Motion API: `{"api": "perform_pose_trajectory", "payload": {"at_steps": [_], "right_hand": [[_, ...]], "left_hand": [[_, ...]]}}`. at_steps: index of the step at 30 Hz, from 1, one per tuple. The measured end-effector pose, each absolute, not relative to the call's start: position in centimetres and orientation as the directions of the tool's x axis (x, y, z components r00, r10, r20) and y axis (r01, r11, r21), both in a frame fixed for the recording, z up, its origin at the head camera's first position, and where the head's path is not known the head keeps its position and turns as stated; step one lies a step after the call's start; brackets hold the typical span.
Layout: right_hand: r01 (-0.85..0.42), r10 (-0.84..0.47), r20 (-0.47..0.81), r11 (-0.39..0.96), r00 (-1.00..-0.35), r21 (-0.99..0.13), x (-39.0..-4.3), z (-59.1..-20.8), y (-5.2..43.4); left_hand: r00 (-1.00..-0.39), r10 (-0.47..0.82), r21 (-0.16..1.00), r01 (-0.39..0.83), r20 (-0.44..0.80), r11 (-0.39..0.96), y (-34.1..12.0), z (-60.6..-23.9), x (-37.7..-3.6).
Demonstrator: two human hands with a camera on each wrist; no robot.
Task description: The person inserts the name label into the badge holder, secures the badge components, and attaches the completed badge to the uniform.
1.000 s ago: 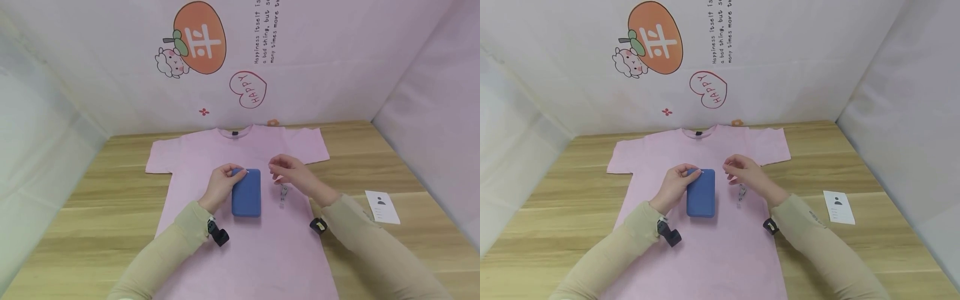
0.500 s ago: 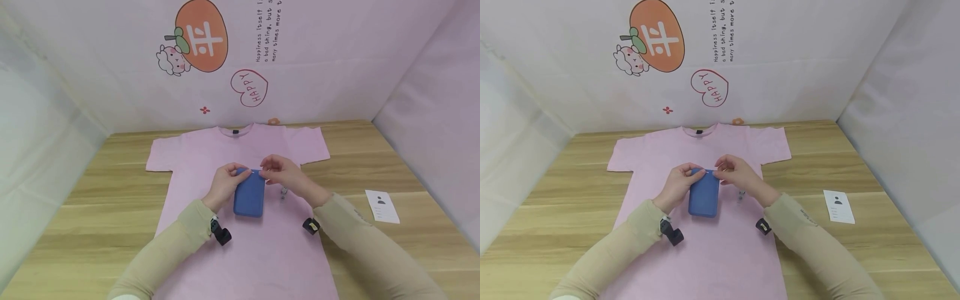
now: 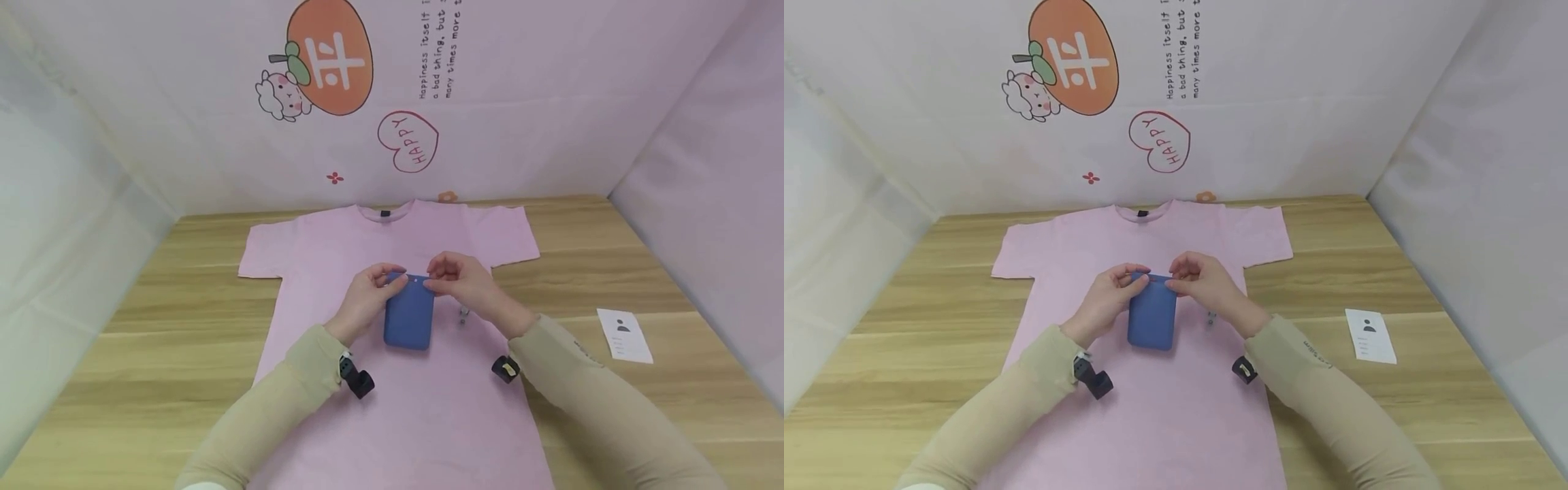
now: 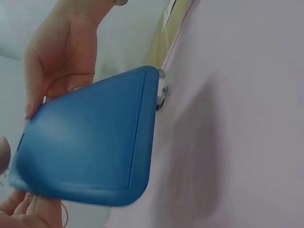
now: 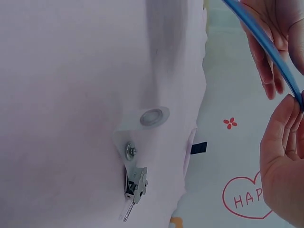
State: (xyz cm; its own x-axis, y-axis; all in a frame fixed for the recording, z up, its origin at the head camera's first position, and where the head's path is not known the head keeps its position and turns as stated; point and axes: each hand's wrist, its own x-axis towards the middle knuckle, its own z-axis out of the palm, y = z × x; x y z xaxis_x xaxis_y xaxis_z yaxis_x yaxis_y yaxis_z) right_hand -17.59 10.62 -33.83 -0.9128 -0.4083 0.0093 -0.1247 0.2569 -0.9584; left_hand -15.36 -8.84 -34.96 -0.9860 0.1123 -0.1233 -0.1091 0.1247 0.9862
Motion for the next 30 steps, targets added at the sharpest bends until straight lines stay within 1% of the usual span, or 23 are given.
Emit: {"api": "perform_pose_trajectory", "payload": {"at_steps": [3, 10, 12, 18, 20, 23, 30], "right_hand": [[-0.132, -0.399, 0.024, 0.246, -0.917, -0.960, -17.6, -33.8, 10.7], [-0.100, -0.385, 0.006, 0.226, -0.923, -0.969, -17.5, -33.7, 11.1], [-0.089, -0.386, 0.004, 0.204, -0.923, -0.975, -17.5, -33.7, 11.2], [-0.061, -0.378, -0.006, 0.166, -0.926, -0.984, -17.3, -33.6, 11.3], [-0.056, -0.371, -0.008, 0.164, -0.929, -0.985, -17.3, -33.7, 11.3], [-0.050, -0.356, -0.010, 0.158, -0.934, -0.986, -17.3, -33.7, 11.2], [-0.048, -0.337, -0.004, 0.144, -0.941, -0.988, -17.3, -33.8, 11.1]], "left_hand": [[-0.983, 0.122, 0.984, -0.121, -0.137, 0.131, -9.5, -34.8, -15.3], [-0.976, 0.183, 0.992, -0.114, -0.121, 0.045, -11.3, -34.9, -15.3], [-0.968, 0.218, 0.991, -0.111, -0.123, 0.069, -11.5, -35.0, -15.2], [-0.916, 0.368, 0.963, -0.064, -0.160, 0.260, -11.3, -35.2, -14.6], [-0.899, 0.403, 0.960, -0.065, -0.174, 0.271, -11.1, -35.1, -14.4], [-0.889, 0.421, 0.961, -0.067, -0.179, 0.268, -10.9, -35.1, -14.3], [-0.906, 0.393, 0.968, -0.062, -0.157, 0.242, -10.9, -35.4, -14.3]]}}
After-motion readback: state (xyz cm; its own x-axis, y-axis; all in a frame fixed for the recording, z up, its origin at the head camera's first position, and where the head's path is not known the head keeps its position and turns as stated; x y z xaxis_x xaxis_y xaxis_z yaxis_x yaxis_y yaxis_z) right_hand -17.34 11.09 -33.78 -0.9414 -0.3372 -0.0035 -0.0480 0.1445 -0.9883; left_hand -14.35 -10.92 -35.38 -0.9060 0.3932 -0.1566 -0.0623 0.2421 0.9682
